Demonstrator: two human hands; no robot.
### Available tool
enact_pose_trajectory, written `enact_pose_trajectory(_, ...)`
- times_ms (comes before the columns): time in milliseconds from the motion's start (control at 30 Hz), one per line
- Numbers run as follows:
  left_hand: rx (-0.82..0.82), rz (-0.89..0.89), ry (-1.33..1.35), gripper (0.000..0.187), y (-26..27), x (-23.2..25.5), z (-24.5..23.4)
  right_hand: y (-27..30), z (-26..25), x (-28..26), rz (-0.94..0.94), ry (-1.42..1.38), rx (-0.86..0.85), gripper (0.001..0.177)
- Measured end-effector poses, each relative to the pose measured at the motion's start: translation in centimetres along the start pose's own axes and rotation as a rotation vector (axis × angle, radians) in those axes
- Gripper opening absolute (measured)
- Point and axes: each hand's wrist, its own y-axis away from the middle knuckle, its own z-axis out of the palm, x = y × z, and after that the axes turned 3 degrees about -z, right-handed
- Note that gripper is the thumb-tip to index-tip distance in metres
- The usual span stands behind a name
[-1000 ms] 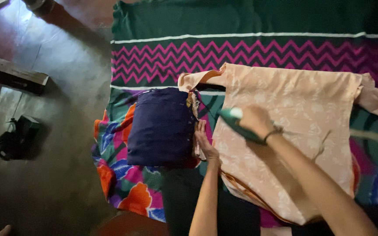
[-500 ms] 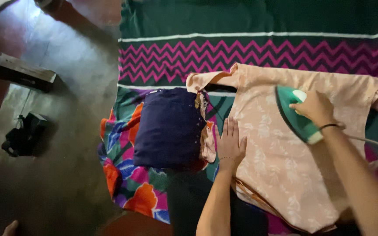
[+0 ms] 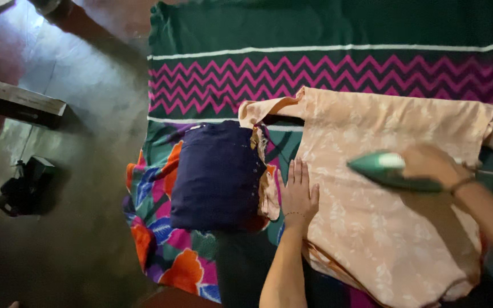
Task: The person irons a light-colored garment on a fabric-covered surface, smooths it with their hands, and then folds it into a smaller rectangle before placing it on a stack of other items.
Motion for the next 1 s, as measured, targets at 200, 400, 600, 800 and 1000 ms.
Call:
enact_pose_trajectory(200, -0.003, 0.005, -0.003, 0.072, -0.2, 0.5, -0.1, 0.5, 0.1, 1.6, 0.311, -0.066, 0.095, 0.046)
enact_pose_trajectory(400, -0.086, 0.276, 0.11, 0.07, -0.4, 0.5, -1.2, 3.6, 4.0, -1.7, 0.173, 0.013, -0.062, 0.051)
enact_pose_trajectory(600, -0.089, 0.273, 0.117, 0.071, -0.2, 0.1, -0.2, 1.2, 3.1, -1.8, 0.188, -0.212, 0.278, 0.059)
enact_pose_trajectory(800, -0.01, 0.185, 0.081, 0.076, 2.0, -1.2, 0.8, -4.6, 2.9, 3.8, 0.189, -0.102, 0.464, 0.063)
enact_pose_trajectory(1000, -0.084, 0.175, 0.08, 0.077, 3.0, -2.5, 1.1, 1.9, 6.4, 12.9, 0.432, -0.038, 0.298, 0.058)
